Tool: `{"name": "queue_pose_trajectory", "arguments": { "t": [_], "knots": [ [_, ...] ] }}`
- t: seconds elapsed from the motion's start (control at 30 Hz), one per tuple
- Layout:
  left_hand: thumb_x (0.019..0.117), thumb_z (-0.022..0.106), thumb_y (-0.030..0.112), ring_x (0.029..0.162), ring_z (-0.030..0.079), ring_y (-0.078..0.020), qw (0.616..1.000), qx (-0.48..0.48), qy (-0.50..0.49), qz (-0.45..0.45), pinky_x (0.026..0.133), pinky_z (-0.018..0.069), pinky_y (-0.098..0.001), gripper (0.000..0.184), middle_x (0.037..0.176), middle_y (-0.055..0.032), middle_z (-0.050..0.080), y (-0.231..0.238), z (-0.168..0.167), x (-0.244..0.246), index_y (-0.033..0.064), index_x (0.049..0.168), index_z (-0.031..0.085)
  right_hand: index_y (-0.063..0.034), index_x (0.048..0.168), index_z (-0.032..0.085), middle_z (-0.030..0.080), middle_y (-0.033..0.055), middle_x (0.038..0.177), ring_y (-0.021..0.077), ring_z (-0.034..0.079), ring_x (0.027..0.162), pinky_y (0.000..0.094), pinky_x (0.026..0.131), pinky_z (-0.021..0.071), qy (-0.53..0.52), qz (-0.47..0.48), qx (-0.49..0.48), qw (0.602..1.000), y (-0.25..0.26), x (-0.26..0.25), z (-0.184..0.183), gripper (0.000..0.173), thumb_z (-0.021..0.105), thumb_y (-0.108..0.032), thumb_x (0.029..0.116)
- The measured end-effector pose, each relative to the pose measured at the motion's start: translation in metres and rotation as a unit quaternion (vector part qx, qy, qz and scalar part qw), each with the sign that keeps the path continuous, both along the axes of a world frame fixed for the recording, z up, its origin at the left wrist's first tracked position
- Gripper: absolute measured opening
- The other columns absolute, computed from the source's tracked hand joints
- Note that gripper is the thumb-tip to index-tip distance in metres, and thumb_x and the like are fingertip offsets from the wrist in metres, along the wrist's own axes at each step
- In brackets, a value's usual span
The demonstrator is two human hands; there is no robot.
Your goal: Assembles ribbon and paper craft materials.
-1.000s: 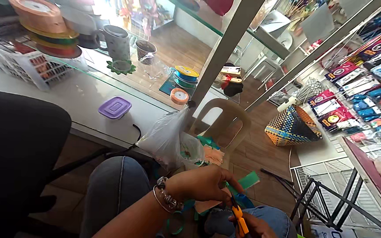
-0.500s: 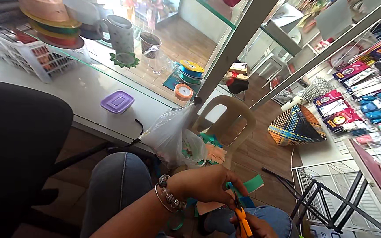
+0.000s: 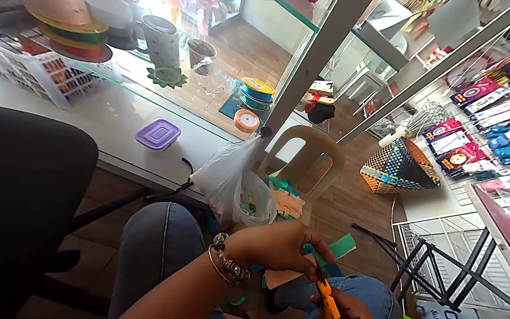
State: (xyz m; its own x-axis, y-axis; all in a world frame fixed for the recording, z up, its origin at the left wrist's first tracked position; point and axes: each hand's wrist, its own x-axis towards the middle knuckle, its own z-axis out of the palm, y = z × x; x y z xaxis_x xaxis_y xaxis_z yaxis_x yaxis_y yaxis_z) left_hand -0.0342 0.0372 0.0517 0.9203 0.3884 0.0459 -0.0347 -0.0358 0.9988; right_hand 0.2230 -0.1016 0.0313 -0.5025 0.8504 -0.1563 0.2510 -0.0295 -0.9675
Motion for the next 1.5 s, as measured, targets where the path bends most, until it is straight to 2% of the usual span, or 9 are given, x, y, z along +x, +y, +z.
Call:
{"name": "queue_pose_trajectory", "arguments": {
  "t": [0.37, 0.67, 0.83, 1.0, 1.07, 1.2, 1.3, 1.43, 1.5],
  "knots": [
    [0.0943, 0.07, 0.002, 0.066, 0.061, 0.0005, 1.0, 0.014, 0.014, 0.0, 0.063, 0.0517, -0.0172, 0.026, 0.093, -0.002, 0.073, 0.001, 0.001, -0.001, 0.005, 0.12, 0.069, 0.0003, 0.127, 0.06, 0.066, -0.004, 0.087, 0.0004, 0.06, 0.073, 0.0197, 0.066, 0.0516, 0.005, -0.003, -0.002, 1.0, -0.001, -0.001, -0.001, 0.064, 0.067, -0.054, 0.0944],
    [0.0952, 0.068, 0.001, 0.072, 0.066, -0.0014, 1.0, -0.002, 0.013, -0.008, 0.069, 0.0556, -0.019, 0.026, 0.096, -0.0025, 0.074, 0.0, 0.001, -0.001, 0.0042, 0.121, 0.068, -0.004, 0.123, 0.063, 0.067, -0.0077, 0.087, -0.0027, 0.06, 0.071, 0.0188, 0.064, 0.0521, 0.01, -0.03, -0.019, 0.999, -0.005, -0.003, 0.0, 0.047, 0.074, -0.038, 0.0932],
    [0.0962, 0.067, 0.002, 0.071, 0.065, -0.001, 1.0, 0.01, 0.02, -0.022, 0.068, 0.0547, -0.0185, 0.025, 0.095, -0.0034, 0.073, 0.0, 0.001, -0.001, 0.0034, 0.121, 0.067, 0.0002, 0.122, 0.062, 0.069, -0.0068, 0.089, -0.0025, 0.062, 0.073, 0.0197, 0.066, 0.0539, -0.015, -0.028, -0.027, 0.999, -0.007, 0.0, 0.004, 0.043, 0.074, -0.03, 0.0937],
    [0.096, 0.067, 0.001, 0.074, 0.068, -0.0029, 0.999, 0.001, 0.028, -0.024, 0.07, 0.0566, -0.0198, 0.027, 0.097, -0.0045, 0.074, 0.001, 0.002, -0.001, 0.0042, 0.123, 0.067, 0.0033, 0.12, 0.063, 0.071, -0.004, 0.09, -0.0017, 0.064, 0.074, 0.0209, 0.069, 0.0557, -0.04, -0.038, -0.016, 0.998, -0.009, 0.0, 0.006, 0.032, 0.071, -0.013, 0.0943],
    [0.0957, 0.067, 0.001, 0.073, 0.067, -0.0027, 0.999, 0.002, 0.03, -0.022, 0.069, 0.0563, -0.0195, 0.027, 0.097, -0.0043, 0.074, 0.001, 0.002, -0.001, 0.0042, 0.122, 0.067, 0.0036, 0.121, 0.063, 0.071, -0.004, 0.09, -0.002, 0.064, 0.074, 0.0205, 0.069, 0.0556, -0.046, -0.038, -0.015, 0.998, -0.009, 0.0, 0.007, 0.033, 0.071, -0.015, 0.0945],
    [0.0957, 0.067, 0.0, 0.074, 0.067, -0.0026, 0.999, 0.004, 0.031, -0.035, 0.07, 0.0558, -0.0199, 0.027, 0.097, -0.0041, 0.074, -0.001, -0.001, 0.004, 0.0035, 0.123, 0.067, 0.0042, 0.121, 0.062, 0.069, -0.0028, 0.087, -0.0013, 0.061, 0.071, 0.0201, 0.065, 0.0525, -0.046, -0.029, -0.01, 0.998, -0.006, 0.0, 0.006, 0.044, 0.072, -0.03, 0.0958],
    [0.0947, 0.068, 0.001, 0.075, 0.068, -0.004, 0.999, 0.005, 0.042, -0.033, 0.071, 0.0571, -0.0211, 0.028, 0.099, -0.005, 0.074, 0.001, -0.001, 0.005, 0.0035, 0.122, 0.066, 0.0051, 0.121, 0.062, 0.069, -0.0023, 0.087, -0.0013, 0.061, 0.071, 0.0202, 0.066, 0.0533, -0.058, -0.036, -0.013, 0.998, -0.006, -0.002, 0.007, 0.038, 0.07, -0.023, 0.0961],
    [0.094, 0.07, 0.002, 0.07, 0.065, -0.0033, 0.998, 0.023, 0.055, -0.012, 0.066, 0.0552, -0.0204, 0.031, 0.099, -0.0053, 0.073, 0.005, -0.004, 0.004, 0.0052, 0.124, 0.066, 0.0063, 0.12, 0.064, 0.071, 0.0035, 0.086, 0.004, 0.066, 0.072, 0.0251, 0.068, 0.0571, -0.111, -0.039, -0.005, 0.993, 0.001, 0.001, 0.004, 0.033, 0.069, -0.016, 0.0961],
    [0.0945, 0.07, 0.004, 0.069, 0.062, -0.0048, 0.994, 0.059, 0.084, 0.033, 0.065, 0.0544, -0.0228, 0.033, 0.107, -0.0068, 0.07, 0.01, -0.004, 0.0, 0.0071, 0.127, 0.065, 0.003, 0.123, 0.065, 0.073, 0.009, 0.092, 0.0141, 0.071, 0.078, 0.0343, 0.074, 0.0602, -0.228, -0.03, -0.013, 0.973, 0.023, 0.007, -0.006, 0.036, 0.07, -0.018, 0.0952]
  ]
}}
